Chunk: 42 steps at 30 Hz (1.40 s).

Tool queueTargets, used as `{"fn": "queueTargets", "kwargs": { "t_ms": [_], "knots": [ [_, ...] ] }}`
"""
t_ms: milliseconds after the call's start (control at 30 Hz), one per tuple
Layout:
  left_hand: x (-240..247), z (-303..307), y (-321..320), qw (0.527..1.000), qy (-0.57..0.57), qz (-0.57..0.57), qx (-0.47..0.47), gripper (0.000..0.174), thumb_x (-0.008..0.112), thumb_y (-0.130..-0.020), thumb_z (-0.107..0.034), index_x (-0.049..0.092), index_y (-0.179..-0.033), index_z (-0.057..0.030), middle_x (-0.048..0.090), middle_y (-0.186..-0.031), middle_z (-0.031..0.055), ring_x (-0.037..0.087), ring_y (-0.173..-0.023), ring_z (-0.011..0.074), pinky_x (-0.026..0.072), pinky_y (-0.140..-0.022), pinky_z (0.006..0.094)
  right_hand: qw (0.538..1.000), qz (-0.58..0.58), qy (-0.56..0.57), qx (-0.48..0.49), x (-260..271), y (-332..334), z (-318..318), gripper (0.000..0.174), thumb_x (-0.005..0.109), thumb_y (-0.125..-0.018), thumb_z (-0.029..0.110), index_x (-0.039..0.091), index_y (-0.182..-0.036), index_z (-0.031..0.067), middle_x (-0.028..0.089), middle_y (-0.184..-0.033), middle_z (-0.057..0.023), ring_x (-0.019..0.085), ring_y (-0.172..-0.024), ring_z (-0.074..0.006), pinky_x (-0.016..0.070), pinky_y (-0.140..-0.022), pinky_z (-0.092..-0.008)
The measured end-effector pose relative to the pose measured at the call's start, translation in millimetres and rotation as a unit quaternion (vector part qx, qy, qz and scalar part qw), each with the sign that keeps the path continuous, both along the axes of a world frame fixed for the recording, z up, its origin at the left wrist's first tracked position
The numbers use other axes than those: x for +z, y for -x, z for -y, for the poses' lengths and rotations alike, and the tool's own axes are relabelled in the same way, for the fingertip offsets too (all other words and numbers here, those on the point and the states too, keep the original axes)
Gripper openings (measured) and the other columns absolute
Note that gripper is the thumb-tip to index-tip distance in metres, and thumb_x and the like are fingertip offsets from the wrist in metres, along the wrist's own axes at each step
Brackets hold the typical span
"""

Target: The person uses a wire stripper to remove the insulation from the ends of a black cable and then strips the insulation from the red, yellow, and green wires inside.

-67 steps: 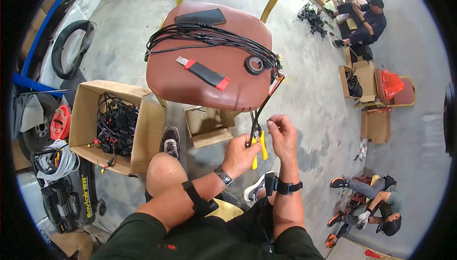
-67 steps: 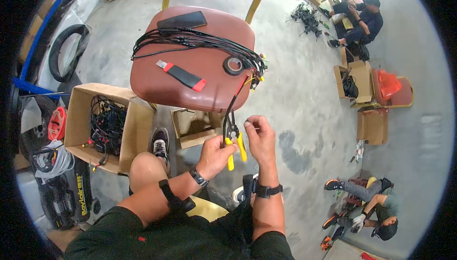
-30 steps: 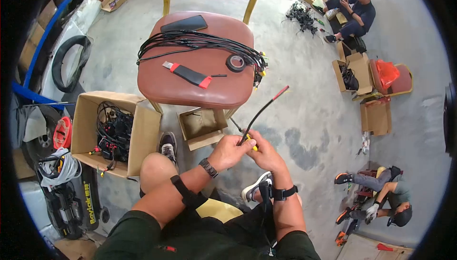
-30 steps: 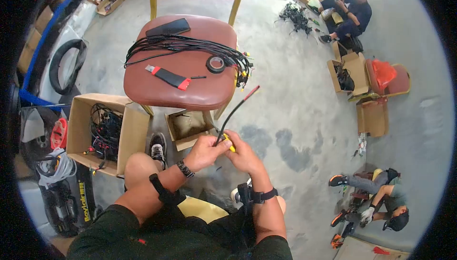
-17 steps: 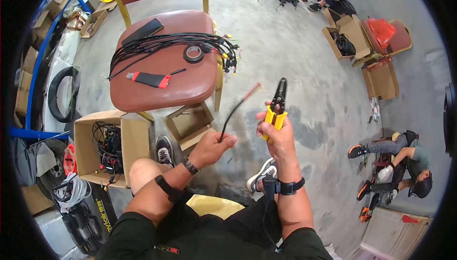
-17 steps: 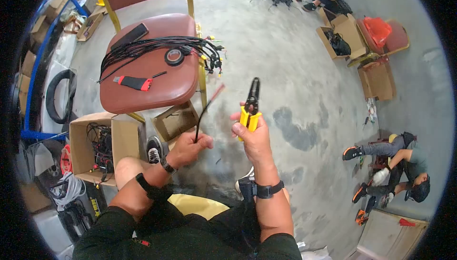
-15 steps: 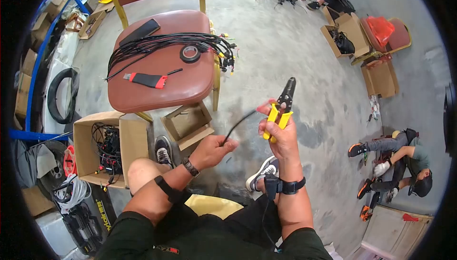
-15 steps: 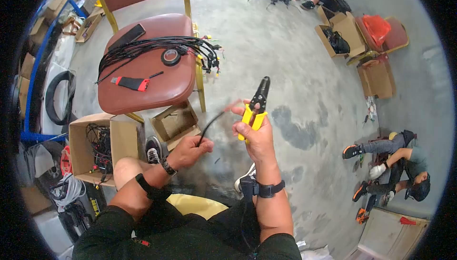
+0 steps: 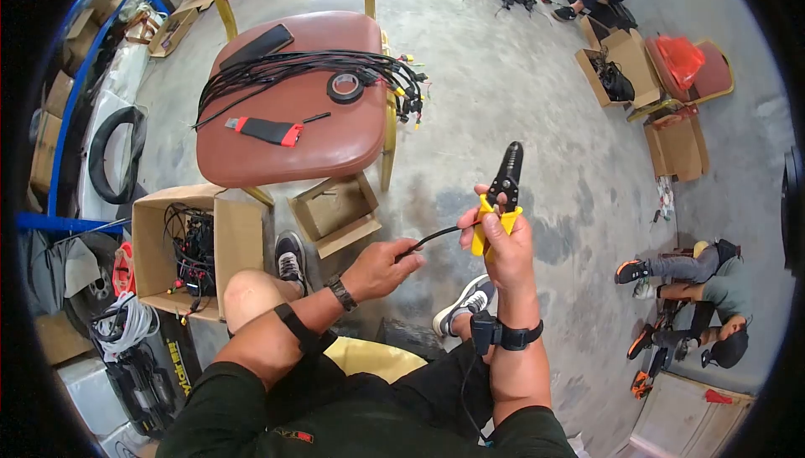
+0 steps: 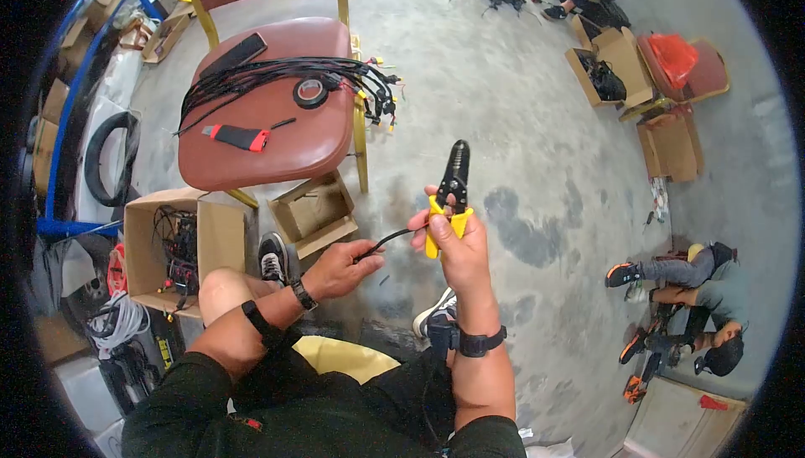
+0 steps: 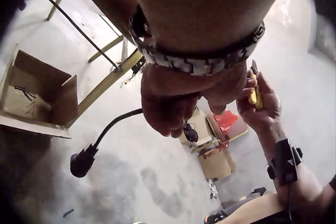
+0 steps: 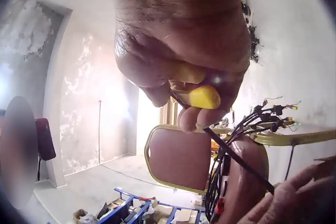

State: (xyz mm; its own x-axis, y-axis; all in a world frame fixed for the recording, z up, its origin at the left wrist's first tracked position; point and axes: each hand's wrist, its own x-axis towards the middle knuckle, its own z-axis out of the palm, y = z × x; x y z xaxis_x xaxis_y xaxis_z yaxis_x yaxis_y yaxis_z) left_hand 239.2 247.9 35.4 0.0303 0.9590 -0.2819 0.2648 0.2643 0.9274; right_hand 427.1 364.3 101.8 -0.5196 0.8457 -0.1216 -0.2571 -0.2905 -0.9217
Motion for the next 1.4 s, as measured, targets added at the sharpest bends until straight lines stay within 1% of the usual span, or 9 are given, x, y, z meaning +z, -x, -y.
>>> {"fn": "queueTargets", "kwargs": {
  "t_ms": [167, 267, 567, 667, 800, 967, 1133, 1200, 1400],
  "knots": [
    [-23, 4, 0, 0.997, -0.075, 0.015, 0.023, 0.019, 0.06, -0.088, -0.014, 0.067, -0.103, -0.0036, 0.066, -0.079, 0.0174, 0.067, -0.077, 0.0307, 0.05, -0.069, 0.0392, 1.0, -0.012, 0.003, 0.01, 4, 7, 8, 0.049, 0.059, -0.098, 0.023, 0.045, -0.136, -0.0041, 0.068, -0.094, -0.0155, 0.064, -0.074, -0.0178, 0.0527, -0.07, -0.0298],
    [-18, 5, 4, 0.994, -0.064, -0.082, -0.028, 0.014, 0.059, -0.086, -0.01, 0.067, -0.097, -0.0049, 0.067, -0.084, 0.0191, 0.066, -0.082, 0.036, 0.0504, -0.07, 0.0414, 0.998, -0.058, -0.023, -0.017, 5, 8, 10, 0.051, 0.058, -0.097, 0.025, 0.043, -0.136, -0.0047, 0.064, -0.085, -0.0182, 0.062, -0.066, -0.0214, 0.0528, -0.06, -0.0335],
    [-22, 3, -2, 0.997, -0.082, -0.015, -0.001, 0.011, 0.065, -0.087, -0.011, 0.068, -0.095, -0.0047, 0.064, -0.082, 0.0216, 0.063, -0.078, 0.0411, 0.0502, -0.066, 0.0422, 0.996, -0.084, -0.034, -0.009, 7, 4, 10, 0.05, 0.057, -0.098, 0.024, 0.044, -0.136, -0.0048, 0.065, -0.088, -0.0182, 0.062, -0.068, -0.0209, 0.0529, -0.062, -0.0325],
    [-24, 4, -5, 0.998, -0.066, 0.006, -0.007, 0.016, 0.065, -0.09, -0.013, 0.068, -0.103, -0.0042, 0.067, -0.078, 0.0178, 0.067, -0.071, 0.0316, 0.0508, -0.065, 0.0378, 0.997, -0.076, -0.023, 0.01, 8, 1, 10, 0.048, 0.056, -0.098, 0.021, 0.044, -0.136, -0.0062, 0.066, -0.09, -0.018, 0.063, -0.07, -0.0205, 0.0523, -0.065, -0.0313],
    [-2, 7, -13, 0.973, -0.021, 0.227, -0.024, 0.023, 0.062, -0.098, -0.017, 0.064, -0.115, -0.0023, 0.066, -0.08, 0.0008, 0.059, -0.069, 0.0048, 0.0509, -0.062, 0.0266, 0.999, 0.004, 0.022, 0.049, 11, 0, 10, 0.049, 0.057, -0.096, 0.02, 0.045, -0.135, -0.0069, 0.066, -0.088, -0.0157, 0.062, -0.068, -0.0182, 0.051, -0.063, -0.0295],
    [34, -8, -15, 0.947, -0.017, 0.319, 0.046, 0.021, 0.059, -0.1, -0.021, 0.065, -0.107, -0.0015, 0.064, -0.076, -0.0003, 0.059, -0.063, 0.0063, 0.05, -0.056, 0.0219, 0.994, 0.038, 0.041, 0.099, 4, 6, 12, 0.048, 0.058, -0.097, 0.019, 0.045, -0.137, -0.0049, 0.066, -0.094, -0.0137, 0.063, -0.071, -0.016, 0.0502, -0.063, -0.0277],
    [38, -30, -14, 0.936, -0.024, 0.336, 0.098, 0.019, 0.061, -0.099, -0.021, 0.065, -0.099, -0.0021, 0.061, -0.071, -0.0003, 0.055, -0.056, 0.0054, 0.0466, -0.048, 0.0217, 0.999, 0.041, 0.007, 0.001, -8, 7, 2, 0.049, 0.062, -0.096, 0.017, 0.047, -0.137, -0.0039, 0.066, -0.099, -0.0131, 0.064, -0.076, -0.0161, 0.0517, -0.066, -0.0278],
    [40, -37, -10, 0.941, -0.025, 0.323, 0.1, 0.018, 0.061, -0.099, -0.019, 0.065, -0.102, -0.0021, 0.062, -0.072, 0.0007, 0.056, -0.056, 0.0066, 0.0475, -0.049, 0.0216, 0.998, 0.019, 0.028, -0.047, -12, 4, -3, 0.048, 0.068, -0.091, 0.008, 0.05, -0.135, 0.0005, 0.065, -0.097, -0.007, 0.064, -0.078, -0.0125, 0.0528, -0.068, -0.0264],
    [33, -36, -2, 0.945, 0.014, 0.31, 0.102, 0.02, 0.061, -0.098, -0.016, 0.066, -0.11, -0.0011, 0.061, -0.072, 0.0005, 0.055, -0.053, 0.0065, 0.0484, -0.048, 0.0218, 0.995, 0.042, 0.002, -0.091, -7, 2, -6, 0.051, 0.069, -0.086, 0.0, 0.05, -0.134, -0.0011, 0.064, -0.093, -0.0086, 0.062, -0.073, -0.0149, 0.0521, -0.066, -0.0285]
  ]
}}
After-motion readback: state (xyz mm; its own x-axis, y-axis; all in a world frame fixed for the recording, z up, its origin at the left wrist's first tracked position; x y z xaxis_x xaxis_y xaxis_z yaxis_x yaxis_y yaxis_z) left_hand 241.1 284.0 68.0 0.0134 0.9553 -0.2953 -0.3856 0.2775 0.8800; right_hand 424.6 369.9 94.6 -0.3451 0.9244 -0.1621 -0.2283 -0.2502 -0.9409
